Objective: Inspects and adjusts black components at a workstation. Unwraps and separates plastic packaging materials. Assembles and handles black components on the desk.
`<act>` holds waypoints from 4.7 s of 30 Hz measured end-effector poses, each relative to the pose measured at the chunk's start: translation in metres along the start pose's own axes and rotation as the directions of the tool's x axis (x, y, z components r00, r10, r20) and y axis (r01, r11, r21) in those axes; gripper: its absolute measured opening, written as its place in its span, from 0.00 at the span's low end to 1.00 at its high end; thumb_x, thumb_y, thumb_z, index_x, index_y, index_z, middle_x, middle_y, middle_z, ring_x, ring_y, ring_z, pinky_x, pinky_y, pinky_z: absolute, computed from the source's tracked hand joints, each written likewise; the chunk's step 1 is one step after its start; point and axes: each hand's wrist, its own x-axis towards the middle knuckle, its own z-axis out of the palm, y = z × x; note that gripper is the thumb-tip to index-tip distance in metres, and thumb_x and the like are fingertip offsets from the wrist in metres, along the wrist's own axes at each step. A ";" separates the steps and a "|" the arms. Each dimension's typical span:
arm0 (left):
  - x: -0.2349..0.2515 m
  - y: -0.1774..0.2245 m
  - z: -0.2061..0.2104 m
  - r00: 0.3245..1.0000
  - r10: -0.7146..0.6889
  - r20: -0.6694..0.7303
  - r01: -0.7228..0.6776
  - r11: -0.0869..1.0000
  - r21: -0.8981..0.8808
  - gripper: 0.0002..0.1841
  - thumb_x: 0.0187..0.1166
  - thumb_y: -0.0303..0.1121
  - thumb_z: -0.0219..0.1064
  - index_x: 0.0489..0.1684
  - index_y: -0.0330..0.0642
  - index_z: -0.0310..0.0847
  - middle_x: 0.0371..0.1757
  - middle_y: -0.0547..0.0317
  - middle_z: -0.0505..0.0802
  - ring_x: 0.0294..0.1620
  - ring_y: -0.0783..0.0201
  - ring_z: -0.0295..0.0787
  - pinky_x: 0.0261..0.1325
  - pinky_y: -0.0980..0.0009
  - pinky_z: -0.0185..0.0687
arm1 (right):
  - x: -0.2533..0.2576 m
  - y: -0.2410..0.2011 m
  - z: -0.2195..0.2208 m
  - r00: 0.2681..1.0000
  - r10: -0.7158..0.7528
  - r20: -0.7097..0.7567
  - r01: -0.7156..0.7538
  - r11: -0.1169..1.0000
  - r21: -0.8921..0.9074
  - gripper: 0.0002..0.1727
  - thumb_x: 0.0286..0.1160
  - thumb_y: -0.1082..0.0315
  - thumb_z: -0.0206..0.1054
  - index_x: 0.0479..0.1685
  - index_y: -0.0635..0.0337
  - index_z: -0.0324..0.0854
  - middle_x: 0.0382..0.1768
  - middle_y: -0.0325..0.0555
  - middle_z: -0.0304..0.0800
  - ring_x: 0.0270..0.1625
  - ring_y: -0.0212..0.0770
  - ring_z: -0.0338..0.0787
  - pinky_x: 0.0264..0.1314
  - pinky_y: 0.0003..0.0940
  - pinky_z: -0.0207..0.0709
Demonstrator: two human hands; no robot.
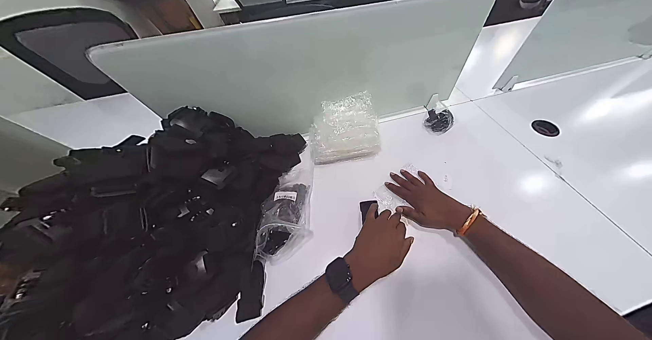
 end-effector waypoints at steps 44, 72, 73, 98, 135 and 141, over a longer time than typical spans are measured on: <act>-0.063 -0.054 0.029 0.833 0.009 -0.554 -0.173 0.955 -0.243 0.21 0.90 0.47 0.48 0.56 0.51 0.88 0.70 0.60 0.88 0.83 0.53 0.73 0.86 0.32 0.46 | 0.180 -0.051 -0.122 0.812 -0.073 -0.580 -0.109 0.956 -0.272 0.10 0.83 0.68 0.60 0.40 0.62 0.86 0.43 0.56 0.88 0.53 0.61 0.86 0.50 0.60 0.73; -0.056 -0.058 0.033 0.865 0.012 -0.502 -0.176 0.944 -0.280 0.22 0.91 0.49 0.46 0.60 0.53 0.87 0.71 0.62 0.86 0.84 0.55 0.70 0.88 0.35 0.45 | 0.229 -0.021 -0.073 0.972 0.152 -0.179 -0.175 0.977 -0.120 0.49 0.74 0.20 0.43 0.91 0.37 0.62 0.90 0.51 0.61 0.91 0.64 0.57 0.75 0.82 0.55; -0.056 -0.058 0.033 0.867 0.012 -0.499 -0.175 0.943 -0.282 0.22 0.90 0.49 0.46 0.60 0.53 0.87 0.71 0.62 0.86 0.84 0.54 0.70 0.88 0.35 0.45 | 0.229 -0.021 -0.072 0.972 0.150 -0.180 -0.173 0.978 -0.120 0.49 0.74 0.20 0.43 0.91 0.38 0.62 0.90 0.51 0.61 0.91 0.64 0.57 0.76 0.83 0.54; -0.070 -0.072 0.000 0.764 -0.590 -0.260 0.263 0.653 -0.711 0.16 0.70 0.28 0.60 0.54 0.38 0.85 0.50 0.50 0.89 0.45 0.57 0.86 0.51 0.59 0.83 | -0.042 -0.120 -0.003 0.969 -0.010 -0.247 0.069 0.970 0.233 0.31 0.67 0.34 0.74 0.53 0.52 0.83 0.45 0.44 0.86 0.44 0.41 0.86 0.45 0.40 0.83; -0.058 -0.077 0.018 0.883 -0.327 -0.337 0.012 0.733 -0.680 0.11 0.80 0.36 0.69 0.45 0.40 0.93 0.46 0.56 0.96 0.47 0.68 0.92 0.57 0.69 0.86 | 0.012 -0.078 0.022 0.969 -0.071 -0.236 0.192 0.820 0.540 0.17 0.92 0.57 0.54 0.49 0.58 0.87 0.40 0.42 0.88 0.41 0.30 0.85 0.48 0.27 0.80; -0.054 -0.078 0.026 0.839 -0.330 -0.434 -0.057 0.739 -0.672 0.10 0.78 0.37 0.72 0.46 0.42 0.94 0.43 0.59 0.96 0.44 0.71 0.92 0.53 0.71 0.88 | 0.012 -0.071 0.035 0.906 -0.099 -0.413 0.314 0.810 0.495 0.14 0.88 0.60 0.60 0.48 0.58 0.89 0.41 0.41 0.90 0.44 0.29 0.88 0.52 0.25 0.82</act>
